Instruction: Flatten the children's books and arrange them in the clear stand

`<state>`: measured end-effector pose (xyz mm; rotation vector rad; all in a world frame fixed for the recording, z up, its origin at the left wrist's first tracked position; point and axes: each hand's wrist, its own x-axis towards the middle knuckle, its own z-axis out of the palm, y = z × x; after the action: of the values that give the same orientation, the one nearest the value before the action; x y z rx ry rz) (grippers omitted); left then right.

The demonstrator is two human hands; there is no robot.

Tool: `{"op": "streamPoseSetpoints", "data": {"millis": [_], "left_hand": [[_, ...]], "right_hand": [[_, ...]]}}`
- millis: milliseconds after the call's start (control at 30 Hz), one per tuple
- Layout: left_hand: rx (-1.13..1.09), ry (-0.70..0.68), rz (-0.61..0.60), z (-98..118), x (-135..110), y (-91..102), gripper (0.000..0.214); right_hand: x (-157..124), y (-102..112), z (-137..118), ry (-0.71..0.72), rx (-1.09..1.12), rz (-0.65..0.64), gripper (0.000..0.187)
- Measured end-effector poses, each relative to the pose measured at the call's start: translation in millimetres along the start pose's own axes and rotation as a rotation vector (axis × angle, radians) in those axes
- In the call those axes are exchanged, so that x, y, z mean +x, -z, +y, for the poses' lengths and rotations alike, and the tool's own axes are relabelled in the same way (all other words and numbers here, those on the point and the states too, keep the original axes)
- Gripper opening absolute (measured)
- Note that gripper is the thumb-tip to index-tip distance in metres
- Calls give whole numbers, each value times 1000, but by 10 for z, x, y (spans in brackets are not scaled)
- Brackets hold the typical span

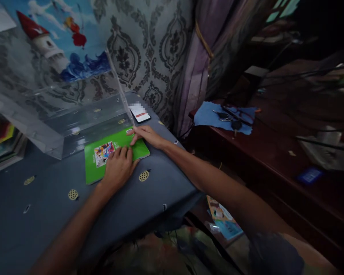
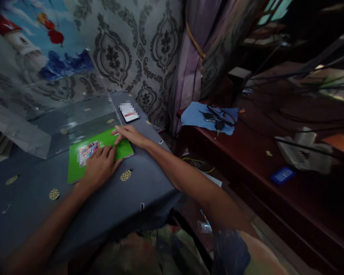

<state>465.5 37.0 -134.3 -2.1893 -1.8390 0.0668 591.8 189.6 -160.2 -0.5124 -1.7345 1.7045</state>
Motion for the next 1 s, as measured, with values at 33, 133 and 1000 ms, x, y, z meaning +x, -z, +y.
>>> {"op": "streamPoseSetpoints", "data": {"millis": [33, 133, 1000], "left_hand": [[11, -2, 0, 1, -3, 2, 48], [14, 14, -3, -4, 8, 25, 46], [63, -32, -54, -6, 30, 5, 51]], "right_hand": [[-1, 3, -8, -4, 2, -5, 57], [-8, 7, -34, -3, 3, -8, 52], [15, -2, 45, 65, -7, -10, 57]]}}
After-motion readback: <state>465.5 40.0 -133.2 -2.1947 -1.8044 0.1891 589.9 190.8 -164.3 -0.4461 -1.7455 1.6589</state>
